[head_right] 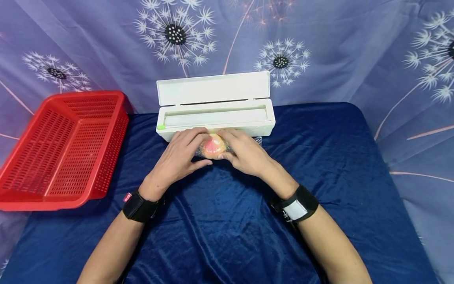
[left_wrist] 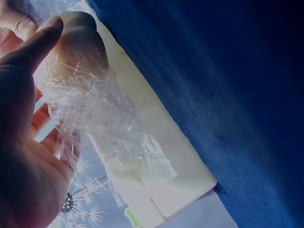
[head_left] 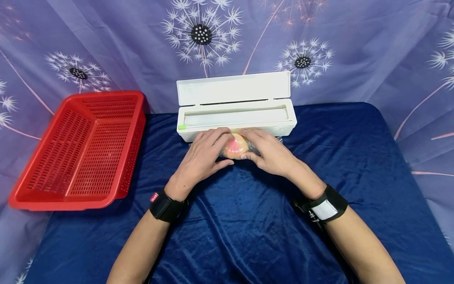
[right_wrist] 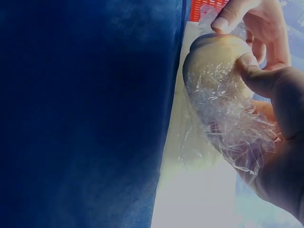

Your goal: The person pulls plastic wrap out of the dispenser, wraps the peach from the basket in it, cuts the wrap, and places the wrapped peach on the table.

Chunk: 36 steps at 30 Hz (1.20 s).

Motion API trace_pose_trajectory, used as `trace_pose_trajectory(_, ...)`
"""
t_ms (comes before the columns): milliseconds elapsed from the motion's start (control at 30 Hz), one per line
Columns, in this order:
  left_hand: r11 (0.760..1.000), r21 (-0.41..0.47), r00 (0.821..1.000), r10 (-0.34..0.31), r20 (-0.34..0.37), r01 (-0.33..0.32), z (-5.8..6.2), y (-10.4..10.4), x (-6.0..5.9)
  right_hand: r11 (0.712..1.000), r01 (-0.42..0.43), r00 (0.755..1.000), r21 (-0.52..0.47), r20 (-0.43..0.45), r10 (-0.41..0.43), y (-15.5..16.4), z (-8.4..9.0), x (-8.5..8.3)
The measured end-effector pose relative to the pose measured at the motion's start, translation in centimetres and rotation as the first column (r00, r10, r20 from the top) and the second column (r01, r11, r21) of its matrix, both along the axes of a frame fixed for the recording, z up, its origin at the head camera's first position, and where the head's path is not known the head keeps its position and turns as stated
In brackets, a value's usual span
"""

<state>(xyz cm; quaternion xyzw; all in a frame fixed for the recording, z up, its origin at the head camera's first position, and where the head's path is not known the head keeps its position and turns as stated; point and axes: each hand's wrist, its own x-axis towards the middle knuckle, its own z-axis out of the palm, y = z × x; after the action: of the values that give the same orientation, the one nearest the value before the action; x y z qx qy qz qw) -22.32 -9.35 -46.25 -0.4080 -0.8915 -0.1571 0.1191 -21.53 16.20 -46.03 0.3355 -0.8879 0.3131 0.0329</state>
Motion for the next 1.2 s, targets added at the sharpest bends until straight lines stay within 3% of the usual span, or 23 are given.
trace_pose_trajectory(433,0.998,0.059,1.0,-0.031,0.003,0.031,0.0,-0.2,-0.3,0.999,0.014,1.0,0.031,0.016,-0.015,-0.2,0.0,-0.1)
trace_pose_trajectory(900,0.998,0.052,1.0,-0.026,0.013,0.025,-0.1,-0.3,-0.2,0.992,0.068,0.998,0.102,-0.022,-0.066,-0.3,0.5,0.4)
trace_pose_trajectory(1200,0.999,0.044,1.0,-0.015,0.023,0.014,-0.1,-0.4,-0.2,0.987,0.098,0.983,0.129,-0.169,-0.075,-0.5,1.0,0.7)
